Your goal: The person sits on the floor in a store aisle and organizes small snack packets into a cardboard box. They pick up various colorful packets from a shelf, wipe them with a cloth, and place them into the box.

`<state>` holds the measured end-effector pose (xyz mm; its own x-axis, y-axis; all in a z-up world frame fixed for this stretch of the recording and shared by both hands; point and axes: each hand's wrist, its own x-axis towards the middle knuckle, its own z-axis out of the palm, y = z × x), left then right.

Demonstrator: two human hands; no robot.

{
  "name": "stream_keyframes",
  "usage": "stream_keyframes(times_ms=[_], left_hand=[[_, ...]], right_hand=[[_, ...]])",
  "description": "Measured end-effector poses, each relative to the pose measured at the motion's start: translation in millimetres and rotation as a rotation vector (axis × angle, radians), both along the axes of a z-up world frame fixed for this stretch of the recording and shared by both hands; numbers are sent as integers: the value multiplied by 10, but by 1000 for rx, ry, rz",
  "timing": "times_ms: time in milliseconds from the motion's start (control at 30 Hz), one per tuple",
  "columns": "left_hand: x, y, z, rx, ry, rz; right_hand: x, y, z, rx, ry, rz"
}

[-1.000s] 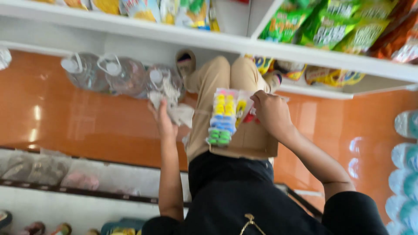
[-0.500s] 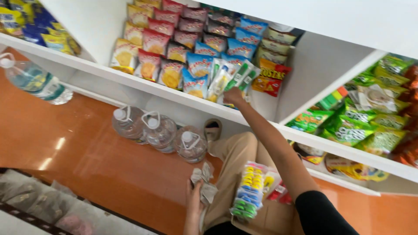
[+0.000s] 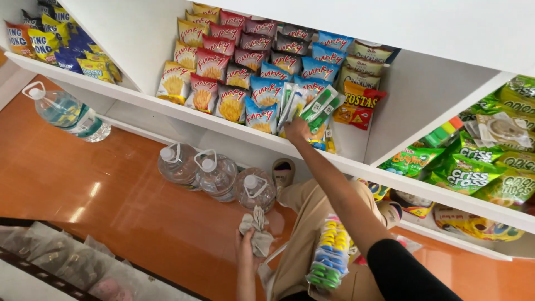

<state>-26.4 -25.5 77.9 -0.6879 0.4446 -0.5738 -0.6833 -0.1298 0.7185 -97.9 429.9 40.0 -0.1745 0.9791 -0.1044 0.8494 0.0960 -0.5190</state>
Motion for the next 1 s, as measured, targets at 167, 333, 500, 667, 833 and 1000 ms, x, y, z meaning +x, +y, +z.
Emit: stream_keyframes(times_ms=[167,333,500,667,833,1000], left_hand=[[47,309,-251,381,-242,141],[298,843,838,430,-139,169],[836,1133,1613,301,501,-144],[1324,1238,1683,322,1271,-343],[1858,1126,1903,376,1397,-507],[1885,1365,1803,341,1636,-448]], right_hand=[[771,-43,453,243,183,241],[1561,-529,1665,-189,597,253],[2633,-1536,2427,-326,573,405],[3640,-1865,1859,-600,911,374],[3974,-2464,2005,-607,1149,328],[4023,-2927,2107,-578,1279,286]])
